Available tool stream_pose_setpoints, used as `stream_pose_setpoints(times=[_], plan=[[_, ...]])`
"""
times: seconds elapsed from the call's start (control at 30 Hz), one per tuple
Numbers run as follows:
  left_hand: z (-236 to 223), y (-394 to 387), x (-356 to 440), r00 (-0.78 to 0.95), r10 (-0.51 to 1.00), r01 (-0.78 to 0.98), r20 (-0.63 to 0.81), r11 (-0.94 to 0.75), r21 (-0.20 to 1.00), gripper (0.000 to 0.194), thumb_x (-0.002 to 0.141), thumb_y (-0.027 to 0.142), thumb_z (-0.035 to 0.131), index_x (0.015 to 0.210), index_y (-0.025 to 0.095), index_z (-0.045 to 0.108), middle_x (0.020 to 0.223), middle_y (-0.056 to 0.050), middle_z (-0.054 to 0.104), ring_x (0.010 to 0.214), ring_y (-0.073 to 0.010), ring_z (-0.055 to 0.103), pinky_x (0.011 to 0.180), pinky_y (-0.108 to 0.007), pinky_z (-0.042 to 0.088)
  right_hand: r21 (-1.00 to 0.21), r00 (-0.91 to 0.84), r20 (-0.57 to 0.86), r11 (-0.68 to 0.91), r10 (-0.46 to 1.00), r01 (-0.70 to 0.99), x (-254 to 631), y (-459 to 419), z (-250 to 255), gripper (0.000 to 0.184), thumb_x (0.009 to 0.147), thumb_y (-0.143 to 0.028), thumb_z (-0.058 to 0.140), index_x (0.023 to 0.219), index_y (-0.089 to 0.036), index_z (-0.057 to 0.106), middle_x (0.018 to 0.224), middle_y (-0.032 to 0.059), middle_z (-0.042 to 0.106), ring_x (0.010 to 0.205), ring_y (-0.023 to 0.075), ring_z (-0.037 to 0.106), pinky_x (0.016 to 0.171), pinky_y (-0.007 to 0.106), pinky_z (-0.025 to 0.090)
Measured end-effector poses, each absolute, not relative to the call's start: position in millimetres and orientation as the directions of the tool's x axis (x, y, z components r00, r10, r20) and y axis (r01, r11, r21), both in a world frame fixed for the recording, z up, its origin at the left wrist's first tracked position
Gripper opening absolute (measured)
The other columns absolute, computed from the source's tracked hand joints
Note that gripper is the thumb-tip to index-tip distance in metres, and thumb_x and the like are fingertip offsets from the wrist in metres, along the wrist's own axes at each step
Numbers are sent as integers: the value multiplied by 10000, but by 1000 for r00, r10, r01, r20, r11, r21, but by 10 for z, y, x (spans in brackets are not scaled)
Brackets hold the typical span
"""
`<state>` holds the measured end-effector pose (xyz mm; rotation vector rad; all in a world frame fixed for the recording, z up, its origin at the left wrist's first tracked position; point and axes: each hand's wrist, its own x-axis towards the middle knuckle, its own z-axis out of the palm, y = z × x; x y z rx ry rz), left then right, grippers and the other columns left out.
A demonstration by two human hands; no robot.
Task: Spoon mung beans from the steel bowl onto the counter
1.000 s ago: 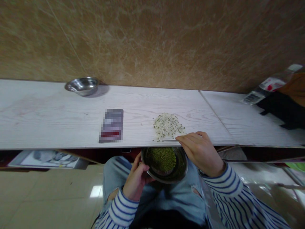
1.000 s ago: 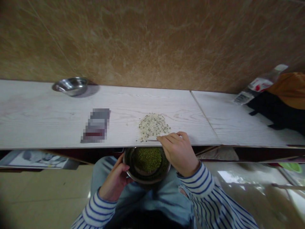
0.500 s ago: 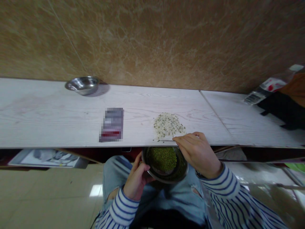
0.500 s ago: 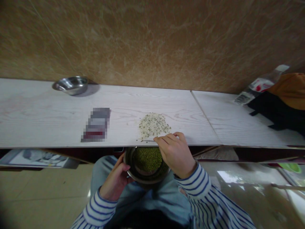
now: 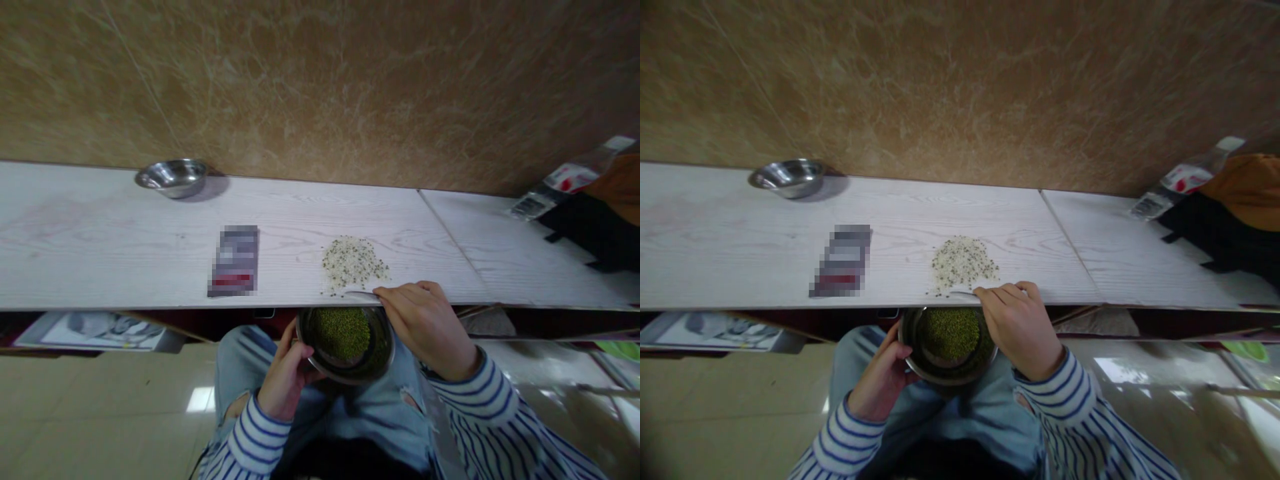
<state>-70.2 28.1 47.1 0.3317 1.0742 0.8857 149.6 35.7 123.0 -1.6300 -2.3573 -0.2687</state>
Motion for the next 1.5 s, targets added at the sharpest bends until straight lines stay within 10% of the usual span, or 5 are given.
stream_pose_setpoints(times=[1.5], plan=[[445,311,-788,174,769,-465,-615,614,638,620,659,134,555,1256,278,473,1021,-30,612,788,-170,596,640,-313,518,-147,-352,341,419,872,896,1286,449,1163,222,909,-155,470,1072,-186,619,877,33,701,835,165,599,788,325,332]])
